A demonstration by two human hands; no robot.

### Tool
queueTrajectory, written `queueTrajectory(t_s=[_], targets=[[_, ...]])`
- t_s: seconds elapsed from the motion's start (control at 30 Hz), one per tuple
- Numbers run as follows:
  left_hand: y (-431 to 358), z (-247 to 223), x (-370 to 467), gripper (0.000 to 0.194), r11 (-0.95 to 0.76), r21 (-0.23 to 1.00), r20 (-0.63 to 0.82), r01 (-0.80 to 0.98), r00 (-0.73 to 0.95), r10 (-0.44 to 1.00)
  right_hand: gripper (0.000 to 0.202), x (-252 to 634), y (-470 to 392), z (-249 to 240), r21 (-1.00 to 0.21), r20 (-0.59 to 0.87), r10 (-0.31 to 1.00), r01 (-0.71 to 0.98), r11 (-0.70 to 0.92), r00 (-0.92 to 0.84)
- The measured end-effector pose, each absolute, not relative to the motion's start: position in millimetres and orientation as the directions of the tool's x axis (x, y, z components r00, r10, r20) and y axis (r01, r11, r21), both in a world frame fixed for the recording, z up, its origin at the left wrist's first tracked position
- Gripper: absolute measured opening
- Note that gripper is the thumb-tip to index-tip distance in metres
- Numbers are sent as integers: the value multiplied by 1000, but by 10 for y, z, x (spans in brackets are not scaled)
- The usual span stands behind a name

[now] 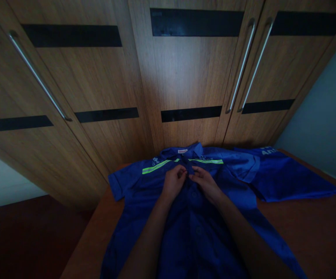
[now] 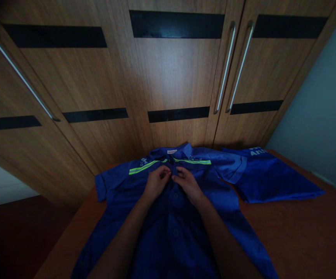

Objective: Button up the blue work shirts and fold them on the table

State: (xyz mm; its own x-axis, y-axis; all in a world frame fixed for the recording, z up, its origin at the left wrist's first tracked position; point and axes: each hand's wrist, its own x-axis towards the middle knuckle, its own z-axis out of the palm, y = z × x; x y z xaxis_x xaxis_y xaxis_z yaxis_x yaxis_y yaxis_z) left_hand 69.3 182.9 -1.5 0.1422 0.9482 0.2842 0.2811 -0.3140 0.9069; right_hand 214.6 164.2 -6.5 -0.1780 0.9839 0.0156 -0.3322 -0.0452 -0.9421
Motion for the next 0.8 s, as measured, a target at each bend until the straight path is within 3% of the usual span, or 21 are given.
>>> queueTrajectory(t_s=[0.17,0.33,0.5,0.8], targets=[[1818,25,710,12,-319,899,295,299,123,947,53,2105,1681,-135,-986,21,982,-165,-11,-188],[1836,32,720,6,-221,958,214,184,57,975,51,2067,1651,-131,-986,147,971,55,160,-188],[1820,-2,723,25,-109,993,108,41,11,994,56,2055,1608,-119,-917,252,935,247,313,-249],[1817,-36,731,17,-45,998,44,-50,-22,999,27,2101,1625,-41,-805,417,905,427,411,-84]])
